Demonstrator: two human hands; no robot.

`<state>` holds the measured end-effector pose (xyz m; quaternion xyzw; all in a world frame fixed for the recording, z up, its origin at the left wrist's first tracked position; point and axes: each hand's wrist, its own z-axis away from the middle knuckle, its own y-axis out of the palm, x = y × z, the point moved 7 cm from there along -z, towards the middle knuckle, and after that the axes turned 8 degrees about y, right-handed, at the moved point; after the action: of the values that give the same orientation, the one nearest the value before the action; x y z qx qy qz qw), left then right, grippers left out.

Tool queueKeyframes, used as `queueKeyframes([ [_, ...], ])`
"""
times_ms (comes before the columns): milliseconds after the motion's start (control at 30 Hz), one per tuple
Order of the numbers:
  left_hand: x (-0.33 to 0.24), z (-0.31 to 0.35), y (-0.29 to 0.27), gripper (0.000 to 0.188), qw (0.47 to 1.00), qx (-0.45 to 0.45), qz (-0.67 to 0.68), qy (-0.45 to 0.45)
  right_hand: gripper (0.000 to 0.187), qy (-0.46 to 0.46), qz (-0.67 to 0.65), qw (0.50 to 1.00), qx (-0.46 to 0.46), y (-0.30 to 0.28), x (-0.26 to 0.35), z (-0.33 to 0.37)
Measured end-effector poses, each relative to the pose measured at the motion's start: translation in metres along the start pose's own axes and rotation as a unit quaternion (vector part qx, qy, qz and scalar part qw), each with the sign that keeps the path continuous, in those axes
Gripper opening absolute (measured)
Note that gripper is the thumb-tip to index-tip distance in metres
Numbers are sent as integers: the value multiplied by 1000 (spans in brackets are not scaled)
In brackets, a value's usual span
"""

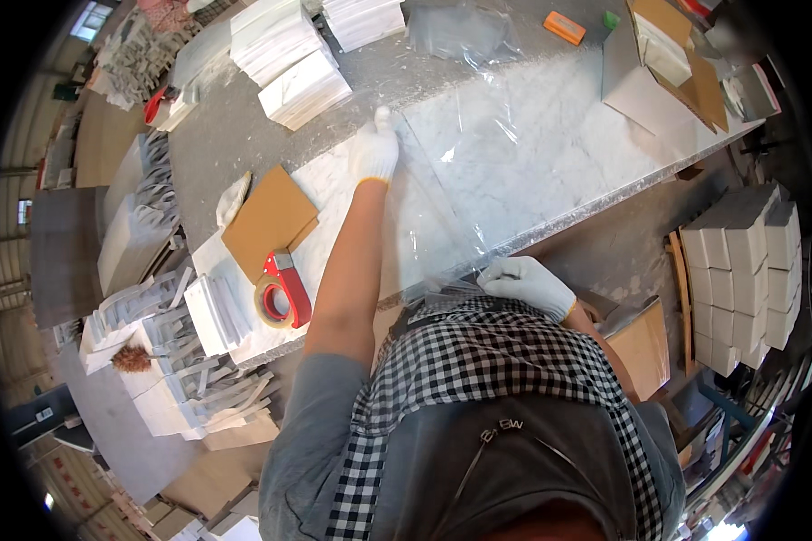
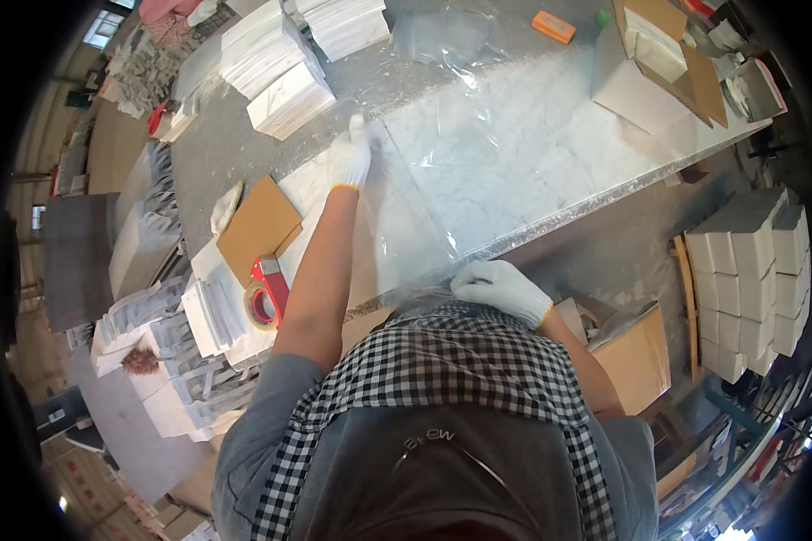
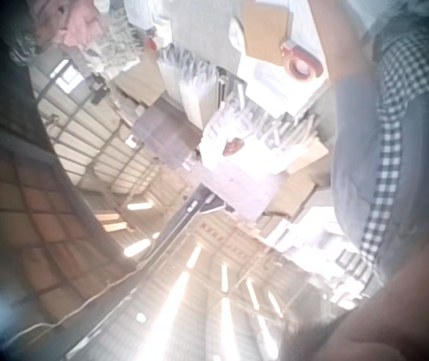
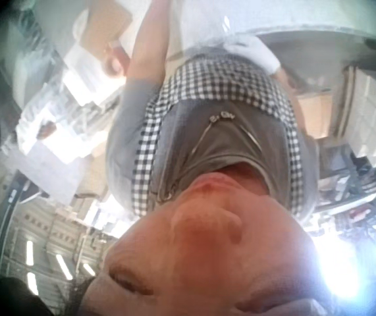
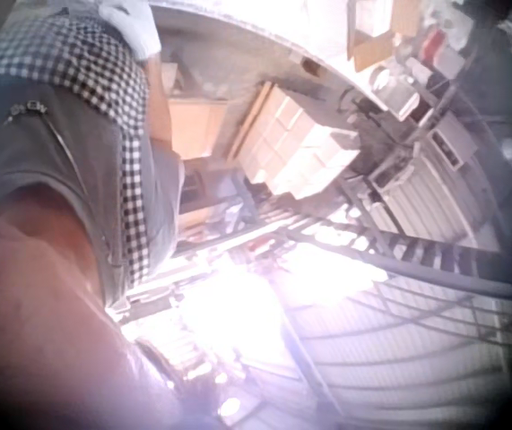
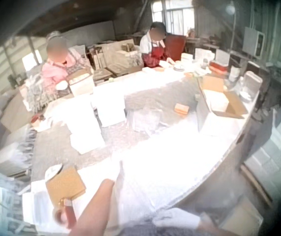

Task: The person wraps stacks of white rectangular items in clear plastic wrap and places them into cardboard boxes. They repeatedly pick up items, wrap them, and box them in a continuous workflow.

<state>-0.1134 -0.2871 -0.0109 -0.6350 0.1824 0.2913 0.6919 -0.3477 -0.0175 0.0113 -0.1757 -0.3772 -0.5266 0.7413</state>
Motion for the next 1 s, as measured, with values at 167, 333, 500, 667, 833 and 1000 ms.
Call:
queueKeyframes([
  [167,11,52,-1,56,986,-28,69,147,19,-144,117,983,0,-14,-31,-13],
  [333,-43,110,4,48,936,47,-198,286,17,-141,213,966,25,-17,-51,-32],
  [500,-42,133,41,54,912,-13,-203,357,22,-165,318,933,27,-28,-78,-58],
  [667,-42,152,45,60,908,-9,-194,372,31,-36,410,911,-13,-46,-104,-78],
  [833,-50,160,39,65,909,27,-192,368,41,-46,477,863,-162,-51,-112,-112],
  [1000,-48,170,55,69,902,44,-183,388,42,-4,548,807,-219,-56,-141,-138],
])
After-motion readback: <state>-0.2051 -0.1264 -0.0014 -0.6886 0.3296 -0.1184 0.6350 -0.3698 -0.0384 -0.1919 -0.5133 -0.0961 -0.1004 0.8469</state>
